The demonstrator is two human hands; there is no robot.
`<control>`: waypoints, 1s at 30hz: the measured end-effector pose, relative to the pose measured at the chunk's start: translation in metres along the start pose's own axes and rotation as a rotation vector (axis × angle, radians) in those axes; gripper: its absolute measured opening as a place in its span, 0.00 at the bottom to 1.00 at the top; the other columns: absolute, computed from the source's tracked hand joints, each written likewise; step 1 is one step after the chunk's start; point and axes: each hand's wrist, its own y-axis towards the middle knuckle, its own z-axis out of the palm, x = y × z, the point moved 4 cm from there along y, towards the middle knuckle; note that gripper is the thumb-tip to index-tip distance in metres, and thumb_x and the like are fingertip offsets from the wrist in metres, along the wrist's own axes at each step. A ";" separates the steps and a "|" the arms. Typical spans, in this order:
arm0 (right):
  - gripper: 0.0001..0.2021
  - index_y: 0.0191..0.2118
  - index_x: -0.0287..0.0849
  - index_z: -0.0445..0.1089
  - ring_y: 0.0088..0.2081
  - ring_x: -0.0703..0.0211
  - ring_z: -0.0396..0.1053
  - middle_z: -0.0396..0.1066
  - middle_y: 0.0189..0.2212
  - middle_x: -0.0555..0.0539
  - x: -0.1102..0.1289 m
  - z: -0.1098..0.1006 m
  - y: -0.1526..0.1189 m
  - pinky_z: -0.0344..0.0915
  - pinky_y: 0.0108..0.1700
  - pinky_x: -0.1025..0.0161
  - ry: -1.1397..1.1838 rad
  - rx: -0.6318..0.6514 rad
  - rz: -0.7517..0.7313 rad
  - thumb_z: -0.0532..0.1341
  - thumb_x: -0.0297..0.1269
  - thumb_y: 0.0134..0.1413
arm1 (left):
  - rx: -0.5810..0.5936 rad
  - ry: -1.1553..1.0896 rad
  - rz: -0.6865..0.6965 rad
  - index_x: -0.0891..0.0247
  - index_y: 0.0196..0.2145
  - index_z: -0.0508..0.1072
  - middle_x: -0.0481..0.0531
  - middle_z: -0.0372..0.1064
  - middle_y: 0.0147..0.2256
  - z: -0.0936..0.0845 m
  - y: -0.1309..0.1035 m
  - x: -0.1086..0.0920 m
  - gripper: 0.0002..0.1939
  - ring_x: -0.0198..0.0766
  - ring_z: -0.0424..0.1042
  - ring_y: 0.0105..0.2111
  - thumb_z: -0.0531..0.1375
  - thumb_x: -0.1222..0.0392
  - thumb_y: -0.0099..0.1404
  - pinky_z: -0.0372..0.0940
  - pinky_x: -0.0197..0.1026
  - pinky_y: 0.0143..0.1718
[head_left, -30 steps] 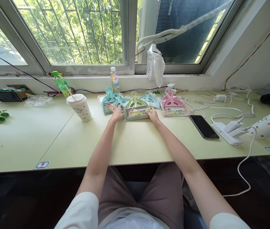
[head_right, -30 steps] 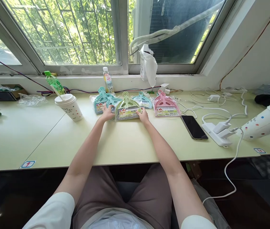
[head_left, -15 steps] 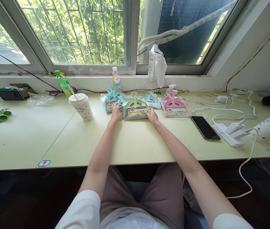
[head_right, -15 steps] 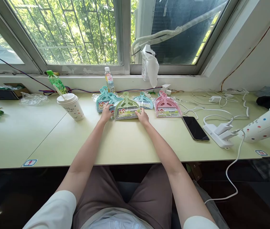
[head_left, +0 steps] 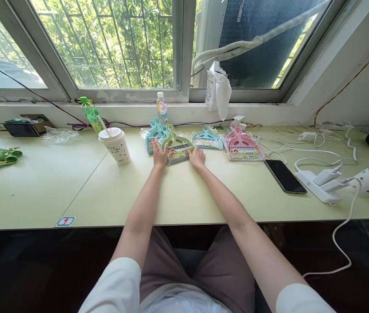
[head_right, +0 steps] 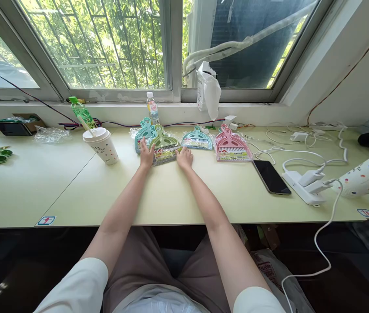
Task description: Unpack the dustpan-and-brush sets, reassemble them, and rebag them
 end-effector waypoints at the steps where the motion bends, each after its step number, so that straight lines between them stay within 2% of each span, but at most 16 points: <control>1: 0.21 0.57 0.39 0.61 0.63 0.38 0.57 0.64 0.60 0.31 0.002 0.002 0.001 0.55 0.61 0.44 0.001 -0.015 0.011 0.51 0.46 0.66 | -0.045 0.068 0.023 0.60 0.69 0.45 0.58 0.40 0.72 -0.004 -0.003 -0.005 0.31 0.41 0.40 0.72 0.47 0.51 0.73 0.45 0.49 0.69; 3: 0.21 0.57 0.36 0.61 0.63 0.37 0.57 0.64 0.60 0.30 0.004 0.005 0.002 0.54 0.61 0.43 -0.005 -0.034 0.033 0.51 0.46 0.67 | -0.149 0.193 0.100 0.59 0.68 0.50 0.58 0.37 0.72 -0.011 -0.010 -0.019 0.28 0.44 0.35 0.72 0.47 0.56 0.72 0.38 0.54 0.71; 4: 0.22 0.57 0.35 0.61 0.63 0.37 0.56 0.64 0.60 0.29 0.005 0.006 0.002 0.54 0.62 0.44 -0.010 -0.036 0.042 0.51 0.46 0.67 | -0.147 0.230 0.160 0.59 0.66 0.55 0.57 0.42 0.71 -0.011 -0.013 -0.026 0.25 0.44 0.39 0.72 0.46 0.59 0.72 0.38 0.54 0.71; 5: 0.22 0.57 0.35 0.61 0.64 0.38 0.56 0.63 0.60 0.29 0.005 0.006 0.003 0.54 0.62 0.44 -0.013 -0.037 0.050 0.51 0.45 0.67 | -0.099 0.252 0.232 0.58 0.63 0.60 0.58 0.50 0.68 -0.009 -0.016 -0.034 0.23 0.45 0.46 0.70 0.44 0.61 0.72 0.42 0.53 0.70; 7: 0.21 0.57 0.35 0.61 0.64 0.38 0.56 0.63 0.61 0.29 0.005 0.007 0.003 0.54 0.62 0.45 -0.015 -0.034 0.057 0.50 0.45 0.67 | 0.087 0.271 0.377 0.59 0.54 0.70 0.60 0.66 0.58 0.001 -0.022 -0.048 0.21 0.46 0.62 0.62 0.43 0.62 0.73 0.54 0.50 0.64; 8: 0.21 0.57 0.36 0.61 0.64 0.39 0.56 0.63 0.61 0.30 0.004 0.006 0.003 0.54 0.62 0.45 -0.015 -0.032 0.060 0.50 0.45 0.67 | 0.177 0.281 0.433 0.60 0.50 0.73 0.60 0.71 0.52 0.007 -0.026 -0.054 0.20 0.47 0.67 0.57 0.43 0.61 0.73 0.58 0.49 0.60; 10: 0.19 0.57 0.36 0.61 0.64 0.39 0.57 0.64 0.60 0.31 0.003 0.005 0.002 0.54 0.62 0.45 -0.019 -0.032 0.065 0.49 0.42 0.67 | 0.279 0.311 0.511 0.61 0.46 0.74 0.61 0.75 0.46 0.018 -0.035 -0.065 0.19 0.48 0.72 0.51 0.44 0.61 0.72 0.62 0.47 0.54; 14: 0.17 0.56 0.38 0.62 0.63 0.41 0.58 0.65 0.59 0.33 0.002 0.003 0.002 0.56 0.61 0.47 -0.017 -0.021 0.072 0.48 0.37 0.66 | 0.318 0.386 0.563 0.62 0.47 0.74 0.61 0.76 0.43 0.035 -0.050 -0.078 0.20 0.46 0.75 0.45 0.43 0.62 0.72 0.64 0.44 0.47; 19: 0.19 0.56 0.39 0.62 0.63 0.42 0.58 0.65 0.60 0.34 0.001 0.002 0.004 0.57 0.61 0.48 -0.003 0.003 0.086 0.51 0.45 0.66 | 0.428 0.514 0.522 0.67 0.50 0.72 0.66 0.76 0.40 0.046 -0.046 -0.066 0.19 0.53 0.77 0.42 0.46 0.62 0.71 0.65 0.46 0.40; 21: 0.19 0.55 0.39 0.62 0.63 0.42 0.59 0.66 0.59 0.35 0.001 0.002 0.005 0.57 0.60 0.48 0.001 -0.004 0.092 0.52 0.47 0.66 | 0.393 0.540 0.456 0.66 0.47 0.73 0.65 0.76 0.40 0.042 -0.037 -0.056 0.17 0.52 0.77 0.42 0.46 0.62 0.71 0.65 0.46 0.40; 25: 0.19 0.54 0.39 0.63 0.61 0.43 0.60 0.67 0.58 0.36 0.001 0.003 0.005 0.58 0.59 0.50 0.008 -0.019 0.087 0.54 0.48 0.66 | 0.246 0.549 0.363 0.64 0.44 0.73 0.61 0.77 0.40 0.029 -0.023 -0.042 0.17 0.50 0.77 0.43 0.45 0.63 0.72 0.64 0.43 0.39; 30: 0.20 0.54 0.39 0.63 0.61 0.43 0.60 0.68 0.58 0.36 0.001 0.002 0.005 0.58 0.59 0.50 0.011 -0.020 0.080 0.54 0.48 0.65 | 0.228 0.571 0.355 0.64 0.45 0.73 0.62 0.77 0.40 0.026 -0.018 -0.034 0.18 0.48 0.77 0.42 0.44 0.62 0.73 0.63 0.42 0.38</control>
